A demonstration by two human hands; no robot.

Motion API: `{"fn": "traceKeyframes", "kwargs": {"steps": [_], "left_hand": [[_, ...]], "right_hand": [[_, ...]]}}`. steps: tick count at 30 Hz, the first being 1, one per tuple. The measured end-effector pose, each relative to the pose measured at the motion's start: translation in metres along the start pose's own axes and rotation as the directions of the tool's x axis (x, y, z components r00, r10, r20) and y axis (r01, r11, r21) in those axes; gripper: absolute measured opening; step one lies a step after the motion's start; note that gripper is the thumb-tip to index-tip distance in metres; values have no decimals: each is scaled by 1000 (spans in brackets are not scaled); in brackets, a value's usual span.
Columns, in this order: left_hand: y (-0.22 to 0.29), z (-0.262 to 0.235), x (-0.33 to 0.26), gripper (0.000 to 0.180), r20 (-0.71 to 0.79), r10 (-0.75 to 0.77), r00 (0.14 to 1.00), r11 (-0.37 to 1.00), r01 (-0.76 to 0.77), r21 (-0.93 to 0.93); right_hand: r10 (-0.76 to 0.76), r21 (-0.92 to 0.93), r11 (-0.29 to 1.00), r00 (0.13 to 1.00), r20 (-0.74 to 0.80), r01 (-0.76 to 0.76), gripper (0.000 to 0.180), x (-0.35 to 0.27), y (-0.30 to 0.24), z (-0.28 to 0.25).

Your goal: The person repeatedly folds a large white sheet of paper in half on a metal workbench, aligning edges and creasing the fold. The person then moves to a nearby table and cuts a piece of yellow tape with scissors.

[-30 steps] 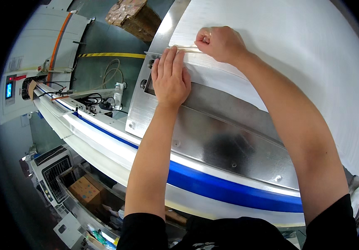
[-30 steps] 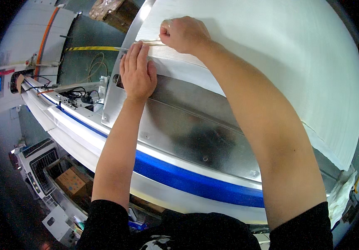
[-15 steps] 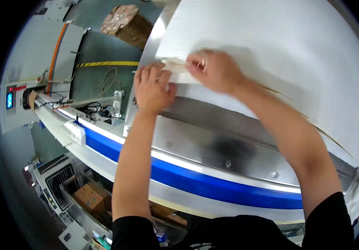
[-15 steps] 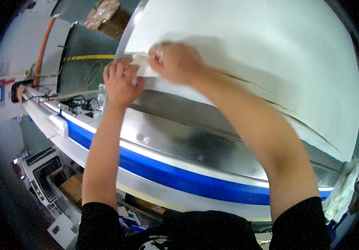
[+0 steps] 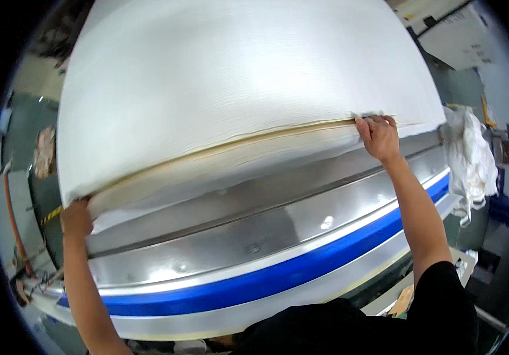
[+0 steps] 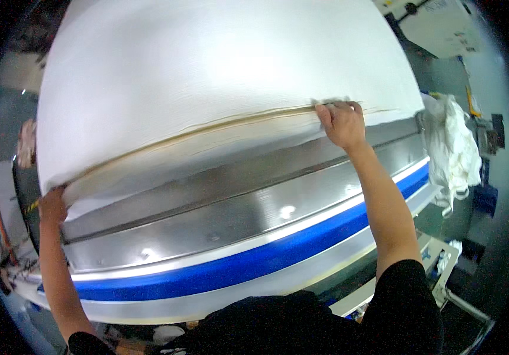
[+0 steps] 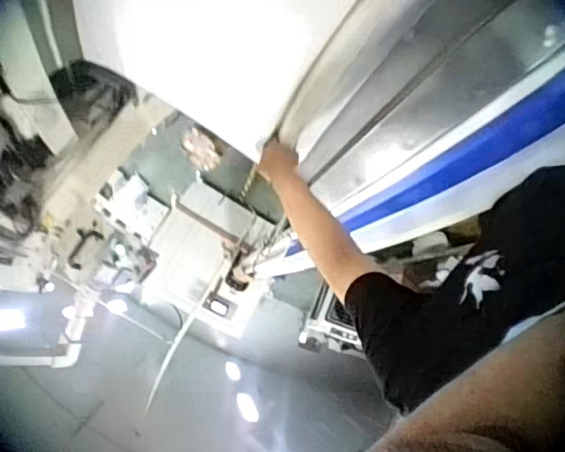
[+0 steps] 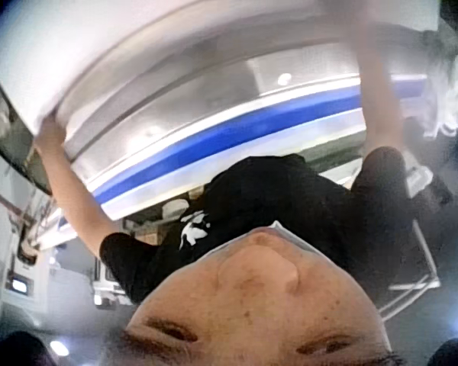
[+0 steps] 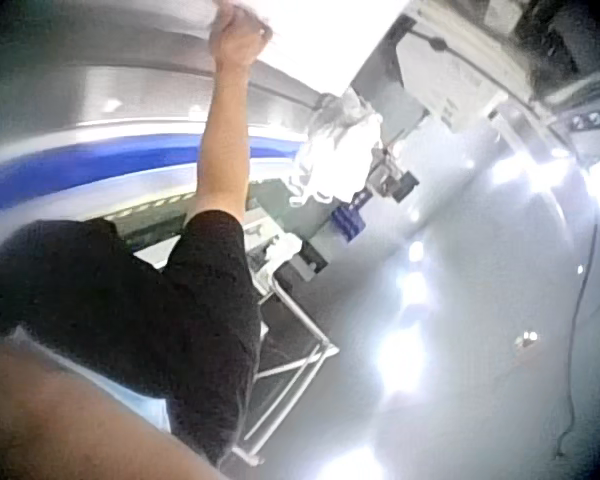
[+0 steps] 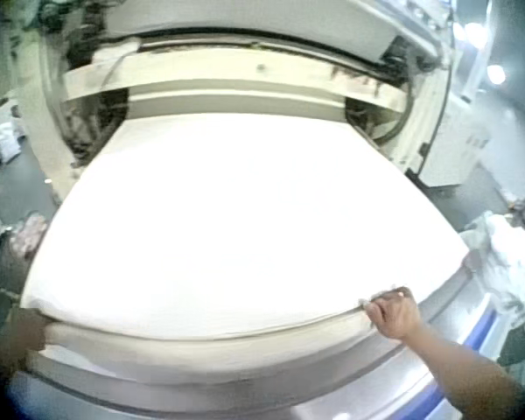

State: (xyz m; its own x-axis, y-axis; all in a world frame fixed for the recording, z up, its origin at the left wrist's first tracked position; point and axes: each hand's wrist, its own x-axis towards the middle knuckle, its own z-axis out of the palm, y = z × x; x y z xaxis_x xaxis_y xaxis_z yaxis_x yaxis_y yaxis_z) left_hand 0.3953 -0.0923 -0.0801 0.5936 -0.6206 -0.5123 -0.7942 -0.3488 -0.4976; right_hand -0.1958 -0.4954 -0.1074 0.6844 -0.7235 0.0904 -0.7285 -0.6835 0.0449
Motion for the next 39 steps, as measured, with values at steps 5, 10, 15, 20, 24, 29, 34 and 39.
{"fn": "traceKeyframes", "kwargs": {"steps": [5,10,15,20,24,29,34,39], "left_hand": [[-44,65,31,22,-120,-37,992,996,47,78],[-70,102,43,16,-162,-169,972,983,155,-94],[-73,104,44,17,-142,-207,968,924,146,-353],[-95,116,22,23,-106,-79,991,995,72,-75],[-107,118,12,29,-28,-194,981,981,194,-16],[-54,64,0,41,-90,-214,973,977,214,-12],[-84,1,-41,35,-46,-224,973,974,225,23],[-92,-30,-92,35,14,-196,981,973,196,-122]], "right_hand": [[77,-54,995,996,-36,-79,52,-15,154,8],[283,-258,941,927,247,-218,55,-19,260,-3],[387,-515,852,770,507,-89,33,-32,370,-15],[483,-442,859,690,538,-257,43,-21,373,-11],[463,-511,841,726,508,-178,39,-31,393,17],[519,-435,837,737,434,-333,41,-41,400,-19],[397,-269,910,849,348,-315,46,-55,465,-70],[288,-377,918,862,416,-124,46,-103,504,-125]]}}
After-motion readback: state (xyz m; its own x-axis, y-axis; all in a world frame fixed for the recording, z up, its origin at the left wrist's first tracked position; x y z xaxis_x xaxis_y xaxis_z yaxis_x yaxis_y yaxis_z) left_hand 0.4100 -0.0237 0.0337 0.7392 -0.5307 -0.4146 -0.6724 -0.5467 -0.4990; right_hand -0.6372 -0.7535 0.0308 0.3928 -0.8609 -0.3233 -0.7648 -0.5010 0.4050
